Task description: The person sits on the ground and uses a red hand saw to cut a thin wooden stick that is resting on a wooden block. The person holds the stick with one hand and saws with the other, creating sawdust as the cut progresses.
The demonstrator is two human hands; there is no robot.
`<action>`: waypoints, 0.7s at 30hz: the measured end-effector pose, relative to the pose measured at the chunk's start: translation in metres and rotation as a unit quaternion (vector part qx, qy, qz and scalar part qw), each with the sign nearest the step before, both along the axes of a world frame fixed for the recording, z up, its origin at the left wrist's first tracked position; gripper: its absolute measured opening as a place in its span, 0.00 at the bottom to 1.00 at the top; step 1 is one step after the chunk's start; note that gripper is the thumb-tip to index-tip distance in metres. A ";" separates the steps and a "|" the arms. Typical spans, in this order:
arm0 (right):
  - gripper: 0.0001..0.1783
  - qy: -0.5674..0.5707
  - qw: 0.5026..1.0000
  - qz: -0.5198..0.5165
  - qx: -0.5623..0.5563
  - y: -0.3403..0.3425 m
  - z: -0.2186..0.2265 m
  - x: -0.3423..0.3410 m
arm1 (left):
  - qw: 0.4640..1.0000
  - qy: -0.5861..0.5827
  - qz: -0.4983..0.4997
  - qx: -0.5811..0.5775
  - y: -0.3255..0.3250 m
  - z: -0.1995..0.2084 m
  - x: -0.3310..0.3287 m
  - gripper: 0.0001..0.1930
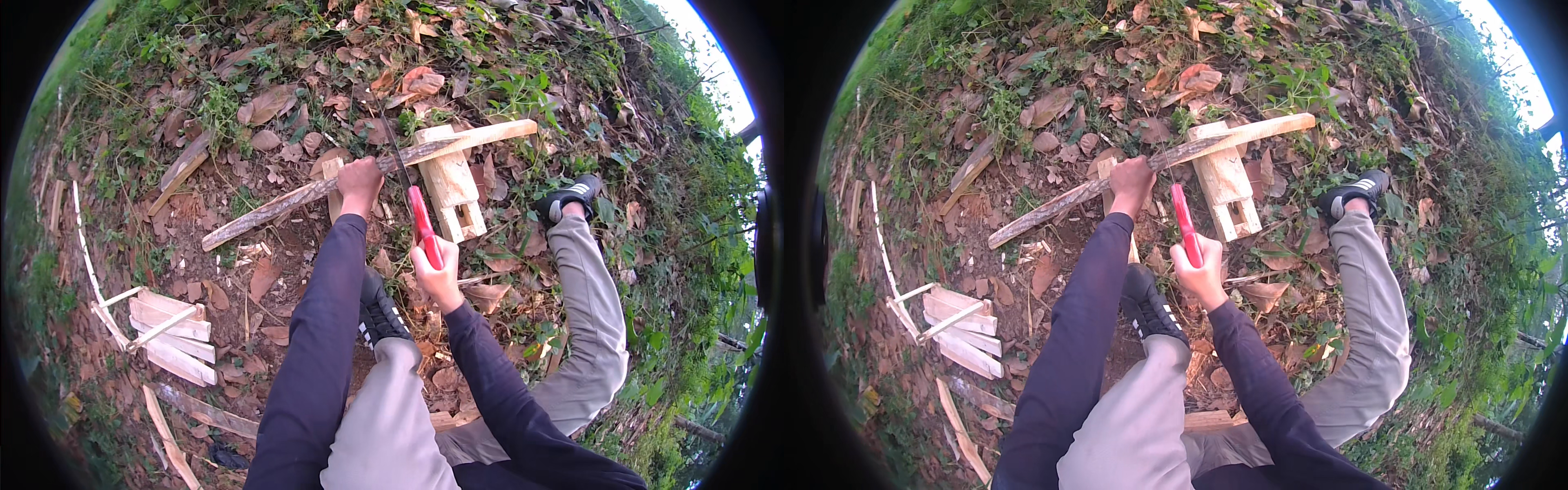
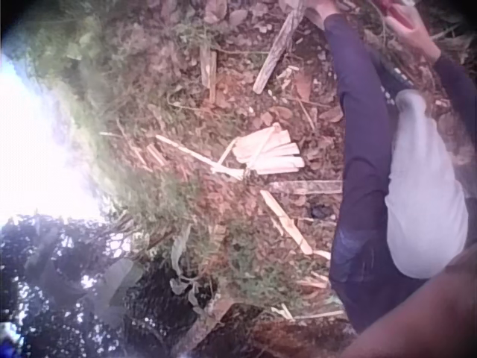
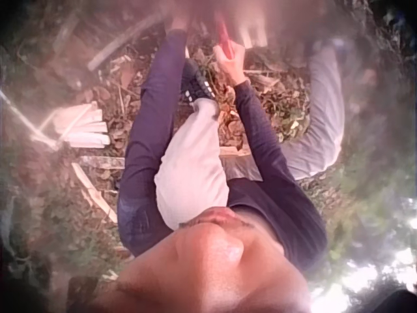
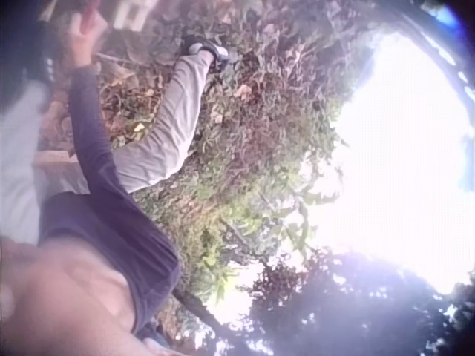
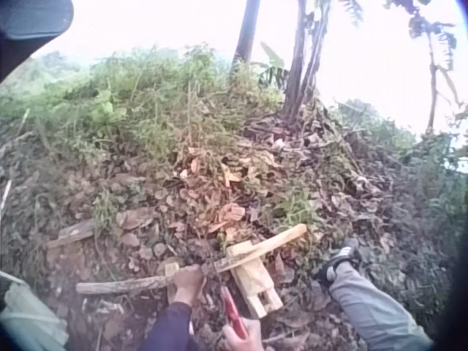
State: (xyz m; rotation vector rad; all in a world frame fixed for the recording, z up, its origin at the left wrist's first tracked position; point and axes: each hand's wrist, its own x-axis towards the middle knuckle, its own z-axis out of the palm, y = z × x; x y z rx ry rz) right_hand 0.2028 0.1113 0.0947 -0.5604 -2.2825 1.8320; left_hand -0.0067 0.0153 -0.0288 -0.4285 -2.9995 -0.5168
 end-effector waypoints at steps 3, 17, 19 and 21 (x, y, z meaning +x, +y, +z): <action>0.11 0.057 0.998 0.023 -0.013 -0.009 -0.003 0.058 | 1.000 0.023 0.021 0.001 -0.016 -0.014 0.000 0.05; 0.09 0.016 0.996 0.063 0.066 0.002 0.037 0.090 | 0.998 0.057 0.001 0.031 -0.012 -0.004 0.000 0.05; 0.13 -0.012 0.999 0.030 0.018 -0.007 0.040 0.065 | 0.996 0.078 -0.003 0.043 -0.013 -0.003 0.002 0.06; 0.14 -0.004 1.000 0.007 0.015 -0.005 0.031 0.025 | 0.996 0.082 -0.005 0.041 -0.009 -0.003 0.005 0.06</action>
